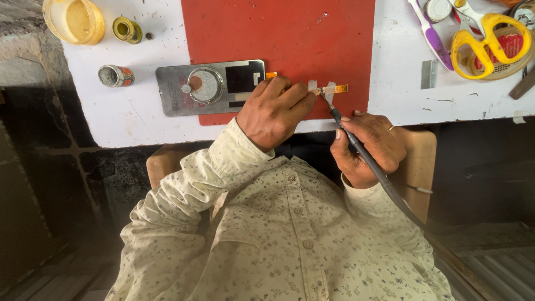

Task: The person uses a soldering iron to apply solder to a small orange flexible cable taped to a red mat. They repeatedly apply heat and solder to the same section, occasionally adjusting the cable and using a small metal tool to assist.

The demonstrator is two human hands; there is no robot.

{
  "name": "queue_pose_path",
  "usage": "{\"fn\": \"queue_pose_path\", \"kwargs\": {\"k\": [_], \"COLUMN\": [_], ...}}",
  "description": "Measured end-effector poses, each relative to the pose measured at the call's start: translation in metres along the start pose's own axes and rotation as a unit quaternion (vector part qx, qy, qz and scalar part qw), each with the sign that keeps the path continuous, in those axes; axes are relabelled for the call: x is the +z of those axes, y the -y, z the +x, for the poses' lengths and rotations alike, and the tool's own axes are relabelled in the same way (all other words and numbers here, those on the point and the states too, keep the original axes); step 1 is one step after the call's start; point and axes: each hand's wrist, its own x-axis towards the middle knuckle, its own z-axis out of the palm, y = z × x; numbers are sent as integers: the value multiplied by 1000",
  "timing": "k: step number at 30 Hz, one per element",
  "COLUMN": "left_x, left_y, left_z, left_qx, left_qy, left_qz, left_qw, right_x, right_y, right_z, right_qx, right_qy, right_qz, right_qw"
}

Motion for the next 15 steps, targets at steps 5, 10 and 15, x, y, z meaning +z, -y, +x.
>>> {"fn": "queue_pose_path", "kwargs": {"k": [5, 10, 15], "left_x": [-1, -1, -1], "left_y": [0, 0, 0], "left_z": [0, 0, 0], "left_qx": [-1, 1, 1], "left_qy": [2, -1, 1], "left_qz": [0, 4, 2], "left_qw": [1000, 1000, 1000], "right_x": [1, 1, 3], "right_y": [-1, -1, -2], "right_z": [1, 0, -1], "right_qx": [-9, -11, -14], "right_qy": [-2, -3, -7], "right_qz": [2, 1, 10], "right_qw": [1000, 1000, 1000]}}
